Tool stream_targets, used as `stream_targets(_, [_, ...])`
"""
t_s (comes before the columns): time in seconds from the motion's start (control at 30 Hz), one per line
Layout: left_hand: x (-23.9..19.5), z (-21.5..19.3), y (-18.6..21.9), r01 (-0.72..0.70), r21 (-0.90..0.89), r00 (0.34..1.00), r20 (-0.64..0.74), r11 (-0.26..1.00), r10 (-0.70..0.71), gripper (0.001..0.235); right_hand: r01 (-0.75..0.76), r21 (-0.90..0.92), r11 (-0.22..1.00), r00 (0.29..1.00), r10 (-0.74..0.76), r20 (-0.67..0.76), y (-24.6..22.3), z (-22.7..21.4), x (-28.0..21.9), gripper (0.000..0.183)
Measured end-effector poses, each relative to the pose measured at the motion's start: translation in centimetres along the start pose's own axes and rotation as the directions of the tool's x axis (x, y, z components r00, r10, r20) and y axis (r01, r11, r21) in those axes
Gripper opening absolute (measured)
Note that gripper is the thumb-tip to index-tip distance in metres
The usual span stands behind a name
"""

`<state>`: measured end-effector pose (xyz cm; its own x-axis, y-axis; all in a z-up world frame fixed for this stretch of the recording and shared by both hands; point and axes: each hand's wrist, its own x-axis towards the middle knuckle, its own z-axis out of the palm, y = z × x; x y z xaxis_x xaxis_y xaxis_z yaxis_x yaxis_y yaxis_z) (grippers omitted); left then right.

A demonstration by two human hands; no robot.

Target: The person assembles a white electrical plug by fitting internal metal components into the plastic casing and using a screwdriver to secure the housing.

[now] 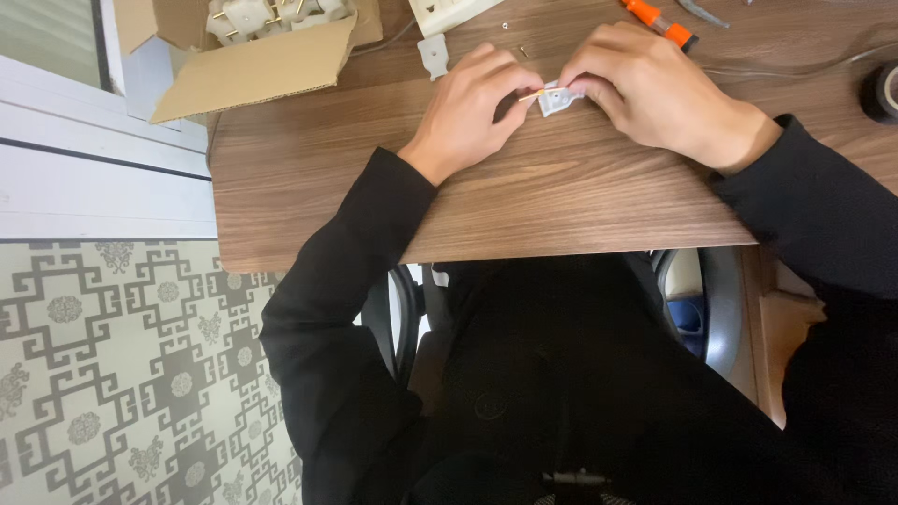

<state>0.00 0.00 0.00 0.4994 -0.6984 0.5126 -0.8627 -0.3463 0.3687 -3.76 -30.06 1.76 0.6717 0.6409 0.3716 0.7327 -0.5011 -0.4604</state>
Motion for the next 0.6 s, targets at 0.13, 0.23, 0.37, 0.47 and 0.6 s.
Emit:
stream_targets(0.13, [0.04,-0.43,0.36,-0.033,-0.02,0.999,-0.031,0.999,0.032,0.009,0.014,-0.006,1.0,1.0,-0.014,-0.003,-0.02,0.38,-0.22,0.009])
stream_targets(0.23, [-0.14,-0.39,0.33,0.0,-0.008,1.0,-0.027,1.0,0.0,0.013,-0.024,-0.06,0.998,0.999,0.023,-0.024,-0.25,0.53,-0.48,0.01])
stream_targets(0.37, [-0.19,-0.45,0.3,0.002,-0.021,1.0,-0.012,1.0,-0.002,0.011,0.009,-0.102,0.995,1.0,-0.012,-0.026,-0.12,0.7,-0.71,0.01])
stream_targets(0.47, [0.01,-0.53,0.34,-0.036,-0.032,0.999,-0.018,0.999,0.035,0.009,0.017,-0.149,0.989,0.999,-0.021,-0.029,-0.13,0.78,-0.87,0.009])
stream_targets(0.6, [-0.19,0.07,0.08,-0.097,0.005,0.994,-0.053,0.995,0.097,0.011,0.024,-0.223,0.975,0.999,-0.034,-0.042,-0.31,0.84,-0.98,0.008])
